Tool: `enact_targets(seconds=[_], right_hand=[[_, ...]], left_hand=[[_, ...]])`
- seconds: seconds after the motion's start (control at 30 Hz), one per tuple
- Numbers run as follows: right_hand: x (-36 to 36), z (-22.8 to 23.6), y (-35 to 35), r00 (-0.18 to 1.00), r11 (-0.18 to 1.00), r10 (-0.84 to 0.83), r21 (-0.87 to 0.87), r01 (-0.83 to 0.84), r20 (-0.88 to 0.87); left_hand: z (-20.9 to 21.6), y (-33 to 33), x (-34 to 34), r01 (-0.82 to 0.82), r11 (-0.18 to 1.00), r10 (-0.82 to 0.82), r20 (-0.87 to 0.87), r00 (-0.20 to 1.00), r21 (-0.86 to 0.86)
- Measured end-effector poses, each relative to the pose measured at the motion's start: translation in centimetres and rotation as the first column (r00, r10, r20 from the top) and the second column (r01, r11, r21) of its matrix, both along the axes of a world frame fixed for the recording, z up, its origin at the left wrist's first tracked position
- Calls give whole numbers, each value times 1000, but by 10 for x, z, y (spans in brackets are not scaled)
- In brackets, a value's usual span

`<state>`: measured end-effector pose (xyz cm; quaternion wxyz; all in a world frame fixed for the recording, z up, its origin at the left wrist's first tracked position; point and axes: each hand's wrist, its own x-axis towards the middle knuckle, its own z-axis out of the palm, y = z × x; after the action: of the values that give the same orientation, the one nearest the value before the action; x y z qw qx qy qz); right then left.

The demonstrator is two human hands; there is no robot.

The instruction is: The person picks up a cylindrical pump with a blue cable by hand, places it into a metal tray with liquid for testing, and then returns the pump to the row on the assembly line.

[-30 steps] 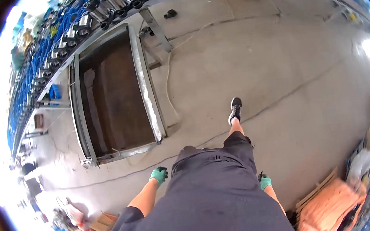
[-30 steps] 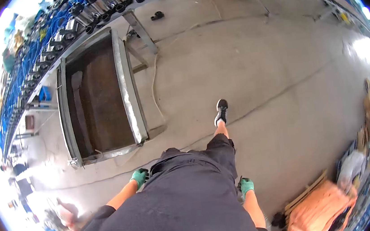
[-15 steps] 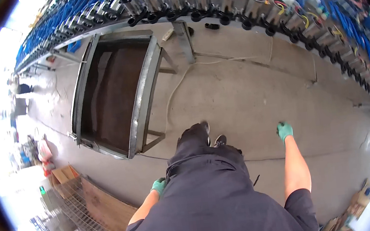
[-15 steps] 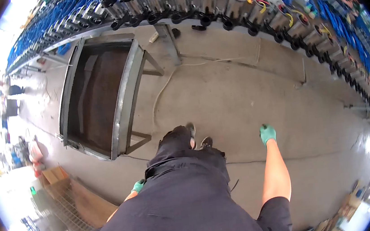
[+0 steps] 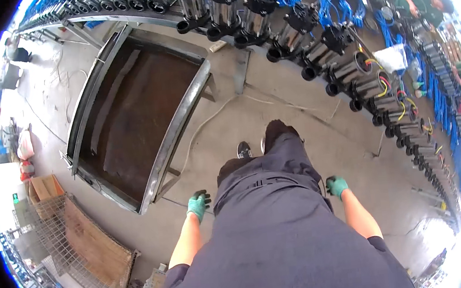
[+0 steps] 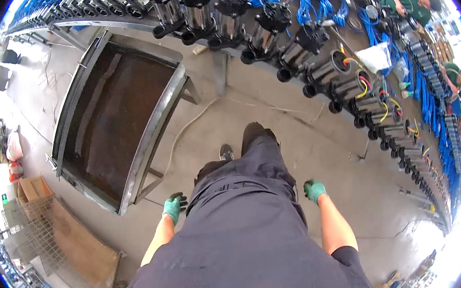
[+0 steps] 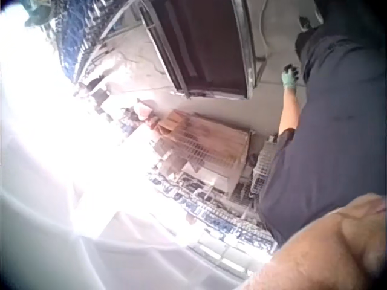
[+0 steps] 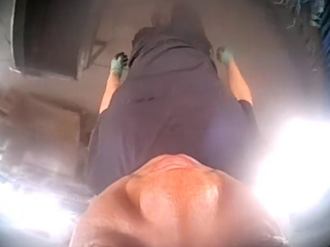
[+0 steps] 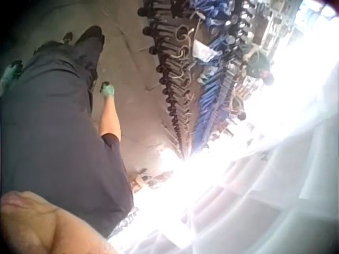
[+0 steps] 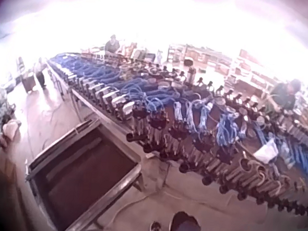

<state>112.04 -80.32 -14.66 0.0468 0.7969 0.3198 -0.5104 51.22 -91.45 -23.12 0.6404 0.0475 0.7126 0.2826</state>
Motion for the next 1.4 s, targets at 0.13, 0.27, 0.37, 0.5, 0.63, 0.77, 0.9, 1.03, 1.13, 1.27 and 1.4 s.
enact_targets(seconds=[0.13, 0.27, 0.37, 0.5, 0.63, 0.77, 0.9, 1.03, 1.13, 1.27, 1.4], right_hand=[[23, -20, 6, 975, 976, 218, -27, -217, 49], [9, -20, 65, 860, 871, 472, 51, -489, 193], [-26, 1, 129, 821, 813, 540, 137, -566, 185], [-45, 10, 182, 828, 771, 535, 306, -559, 165], [-47, 21, 217, 849, 808, 520, 269, -524, 92], [-26, 34, 233, 808, 773, 582, 246, -585, 94], [-2, 27, 262, 722, 688, 672, 225, -690, 161], [-57, 69, 300, 577, 509, 781, 291, -810, 238], [-97, 74, 326, 480, 407, 867, 367, -836, 132], [-128, 41, 328, 327, 261, 944, 489, -832, 52], [-123, 20, 298, 201, 215, 976, 431, -876, -79]], left_hand=[[-4, 32, -7, -124, 988, 127, -25, 992, 93], [-30, 20, -5, -225, 974, 226, -21, 974, 41], [-67, -20, 12, -255, 966, 254, -51, 966, -35], [-108, -68, 39, -111, 992, 103, -129, 986, -54], [-77, -75, 84, -94, 994, 88, -108, 990, -51], [-57, -61, 116, -393, 912, 393, -29, 919, -118], [-27, -34, 152, -522, 850, 520, -51, 853, -67], [10, -40, 203, -631, 775, 628, -61, 776, -44], [33, -59, 268, -727, 683, 718, -114, 686, -69], [63, -123, 379, -506, 847, 469, -221, 855, -159], [100, -168, 480, -648, 710, 614, -209, 761, -275]])
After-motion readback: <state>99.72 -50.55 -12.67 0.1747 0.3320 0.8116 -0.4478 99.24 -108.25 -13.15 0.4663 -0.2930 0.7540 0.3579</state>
